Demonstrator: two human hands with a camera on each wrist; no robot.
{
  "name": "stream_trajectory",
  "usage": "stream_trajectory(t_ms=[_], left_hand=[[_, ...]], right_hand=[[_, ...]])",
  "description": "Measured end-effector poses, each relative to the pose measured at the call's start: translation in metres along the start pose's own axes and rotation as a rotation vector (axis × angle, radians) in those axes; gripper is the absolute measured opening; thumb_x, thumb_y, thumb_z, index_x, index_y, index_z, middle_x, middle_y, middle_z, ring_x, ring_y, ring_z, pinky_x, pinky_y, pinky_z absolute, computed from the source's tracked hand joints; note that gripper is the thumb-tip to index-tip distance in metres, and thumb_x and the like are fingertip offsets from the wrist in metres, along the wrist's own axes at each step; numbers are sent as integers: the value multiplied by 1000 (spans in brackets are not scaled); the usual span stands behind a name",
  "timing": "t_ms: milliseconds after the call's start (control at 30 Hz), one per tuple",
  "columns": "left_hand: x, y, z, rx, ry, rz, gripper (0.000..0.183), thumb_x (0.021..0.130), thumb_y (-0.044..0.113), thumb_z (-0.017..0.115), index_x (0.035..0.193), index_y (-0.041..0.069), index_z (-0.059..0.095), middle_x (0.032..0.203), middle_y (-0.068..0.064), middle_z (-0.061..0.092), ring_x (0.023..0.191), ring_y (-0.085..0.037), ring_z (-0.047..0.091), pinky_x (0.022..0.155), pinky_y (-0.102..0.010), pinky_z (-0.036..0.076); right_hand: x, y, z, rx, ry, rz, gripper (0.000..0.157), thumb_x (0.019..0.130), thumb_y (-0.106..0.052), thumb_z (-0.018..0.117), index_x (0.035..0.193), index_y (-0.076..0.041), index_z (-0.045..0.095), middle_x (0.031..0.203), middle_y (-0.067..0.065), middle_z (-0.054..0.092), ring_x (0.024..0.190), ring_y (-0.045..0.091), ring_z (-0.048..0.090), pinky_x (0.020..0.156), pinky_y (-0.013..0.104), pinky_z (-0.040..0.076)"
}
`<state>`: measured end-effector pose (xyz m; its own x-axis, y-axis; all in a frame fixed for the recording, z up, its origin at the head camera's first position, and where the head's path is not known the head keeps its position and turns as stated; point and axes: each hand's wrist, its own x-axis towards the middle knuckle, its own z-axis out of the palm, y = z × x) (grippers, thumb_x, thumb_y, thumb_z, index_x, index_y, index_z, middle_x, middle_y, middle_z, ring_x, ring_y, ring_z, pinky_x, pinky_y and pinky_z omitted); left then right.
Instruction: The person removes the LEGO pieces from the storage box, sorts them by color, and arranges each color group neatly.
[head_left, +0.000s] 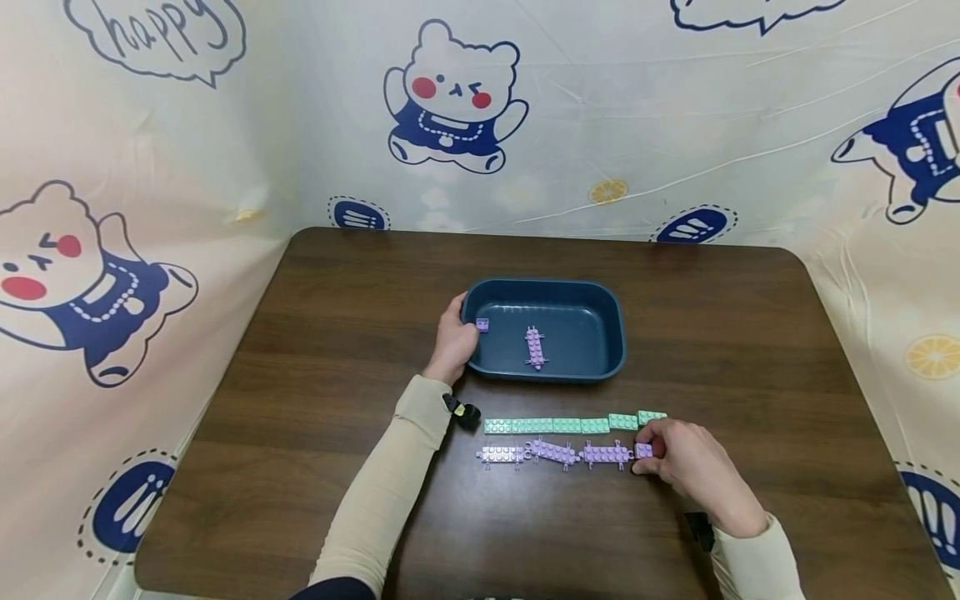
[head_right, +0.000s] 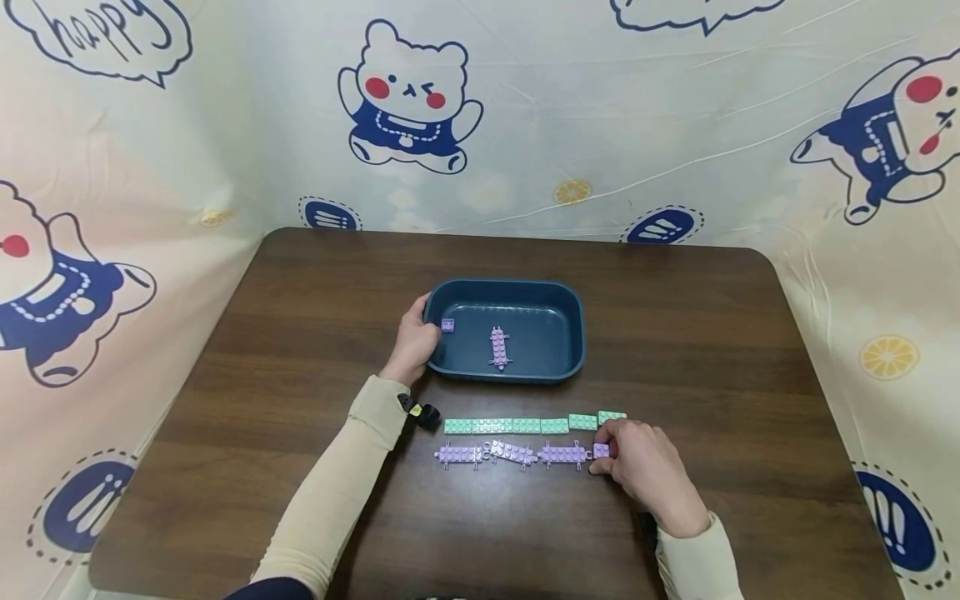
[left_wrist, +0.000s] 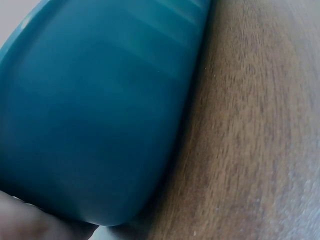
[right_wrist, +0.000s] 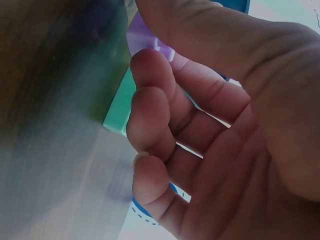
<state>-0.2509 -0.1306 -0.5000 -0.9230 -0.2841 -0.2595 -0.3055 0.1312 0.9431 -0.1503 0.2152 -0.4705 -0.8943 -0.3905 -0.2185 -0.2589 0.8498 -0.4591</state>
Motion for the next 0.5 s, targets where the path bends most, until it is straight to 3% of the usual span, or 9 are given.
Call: stream_trajectory(t_ms=[500], left_hand=[[0, 0, -1, 0, -4, -6, 66, 86, -11, 40, 147, 16, 39, 146, -4, 44, 133, -23, 39, 110, -47, 32]], right_hand=[[1, 3, 8, -15, 16, -26, 26, 67, -20, 88, 81, -15, 68, 64, -6, 48, 58, 11, 43, 55, 30, 36]])
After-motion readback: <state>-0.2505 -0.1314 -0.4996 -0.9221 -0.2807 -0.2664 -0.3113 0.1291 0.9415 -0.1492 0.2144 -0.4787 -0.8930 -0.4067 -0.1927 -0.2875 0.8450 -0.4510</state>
